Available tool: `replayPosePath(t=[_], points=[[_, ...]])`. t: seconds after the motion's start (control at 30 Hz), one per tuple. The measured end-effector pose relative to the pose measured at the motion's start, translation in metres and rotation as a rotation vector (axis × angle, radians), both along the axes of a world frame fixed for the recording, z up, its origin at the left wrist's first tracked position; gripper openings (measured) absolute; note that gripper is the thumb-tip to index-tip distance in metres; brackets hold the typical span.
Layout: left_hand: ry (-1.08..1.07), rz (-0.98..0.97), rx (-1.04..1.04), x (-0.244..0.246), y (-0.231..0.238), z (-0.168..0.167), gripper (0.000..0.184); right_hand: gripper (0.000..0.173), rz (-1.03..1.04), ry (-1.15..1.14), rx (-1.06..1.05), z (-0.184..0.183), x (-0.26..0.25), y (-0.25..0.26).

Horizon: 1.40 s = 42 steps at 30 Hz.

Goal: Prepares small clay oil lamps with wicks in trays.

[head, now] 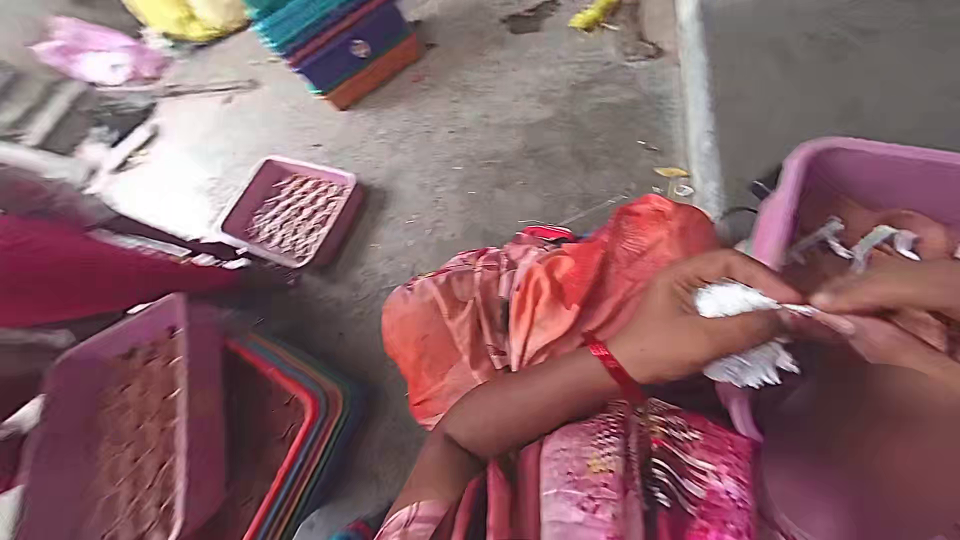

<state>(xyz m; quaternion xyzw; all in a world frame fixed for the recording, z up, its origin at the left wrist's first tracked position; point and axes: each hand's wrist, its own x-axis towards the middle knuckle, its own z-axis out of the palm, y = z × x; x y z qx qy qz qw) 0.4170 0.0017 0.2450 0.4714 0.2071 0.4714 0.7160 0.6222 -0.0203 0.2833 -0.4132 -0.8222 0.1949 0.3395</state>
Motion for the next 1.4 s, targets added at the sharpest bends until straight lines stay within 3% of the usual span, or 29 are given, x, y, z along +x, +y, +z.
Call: replayPosePath(t=[0.2, 0.33, 0.57, 1.0, 1.07, 1.2, 1.23, 1.4], points=[[-0.129, -0.054, 0.01, -0.001, -0.007, -0.017, 0.016, 0.011, 0.037, 0.113, -0.014, 0.011, -0.01, -0.001], [-0.118, -0.026, 0.04, -0.002, -0.021, -0.009, 0.016, 0.019, 0.062, 0.174, -0.021, 0.013, -0.011, -0.017], [-0.056, 0.004, 0.142, 0.012, -0.027, 0.007, 0.013, 0.01, -0.011, 0.291, -0.043, 0.017, -0.005, -0.034], [-0.072, 0.067, 0.088, 0.018, -0.033, 0.008, 0.014, 0.016, -0.044, 0.123, 0.096, 0.02, 0.003, -0.037], [-0.075, 0.103, 0.041, 0.018, -0.031, 0.008, 0.014, 0.018, 0.016, 0.101, 0.105, 0.023, 0.007, -0.036], [-0.089, 0.21, -0.157, 0.019, -0.028, 0.012, 0.02, 0.019, 0.44, 0.218, -0.14, 0.038, 0.017, -0.034], [-0.097, 0.198, -0.184, 0.02, -0.028, 0.013, 0.02, 0.019, 0.452, 0.208, -0.129, 0.04, 0.016, -0.034], [-0.116, 0.066, -0.144, 0.023, -0.035, 0.016, 0.017, 0.015, 0.049, 0.128, 0.121, 0.025, 0.004, -0.032]])
